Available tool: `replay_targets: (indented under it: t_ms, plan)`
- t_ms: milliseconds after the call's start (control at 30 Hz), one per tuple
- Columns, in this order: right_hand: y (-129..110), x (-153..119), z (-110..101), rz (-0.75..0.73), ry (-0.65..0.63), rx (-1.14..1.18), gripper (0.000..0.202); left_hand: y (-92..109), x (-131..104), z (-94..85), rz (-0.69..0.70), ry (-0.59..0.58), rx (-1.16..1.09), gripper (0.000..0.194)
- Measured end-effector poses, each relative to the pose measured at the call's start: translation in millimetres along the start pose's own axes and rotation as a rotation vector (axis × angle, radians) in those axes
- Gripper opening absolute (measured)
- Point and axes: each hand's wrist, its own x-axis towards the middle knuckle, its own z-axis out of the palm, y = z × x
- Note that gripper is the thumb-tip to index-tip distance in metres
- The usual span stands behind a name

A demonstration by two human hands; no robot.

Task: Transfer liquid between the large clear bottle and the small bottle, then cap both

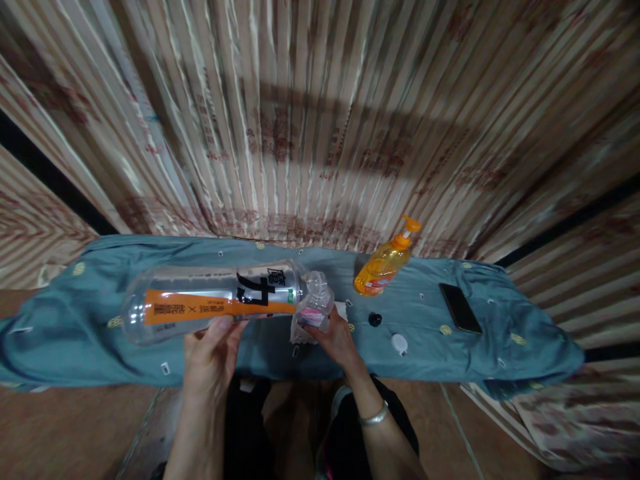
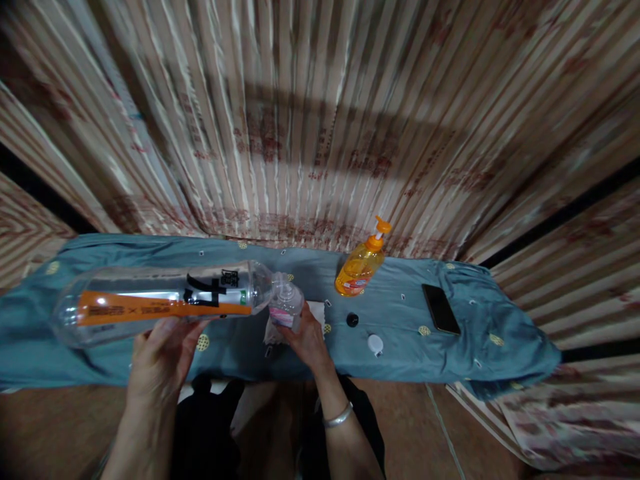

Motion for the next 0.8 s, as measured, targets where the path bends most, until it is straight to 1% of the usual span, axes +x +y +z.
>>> replay_targets:
  t_ms: [167,333,533,800]
  plan:
    - [-1.0,0.5,-0.2,-0.005,-0.003,0.005,0.060,-2.3,0.8,-1.7,-0.002,0.009,-0.001,0.042]
    - [-2.9,0.9,-0.4,0.019,-0.010,0.014,0.058,-0.6,-0.3,-0.5,-0.004,0.001,-0.001,0.045]
    - [-2.8,1.0,-1.0,0.025,-0.012,0.019,0.059,0.8,-1.3,0.7,-0.013,0.021,-0.038,0.047]
    - [0.5,0.7,0.2,0.003,-0.012,0.015,0.060,1.6,-1.5,1.2,-0.054,0.050,-0.074,0.042]
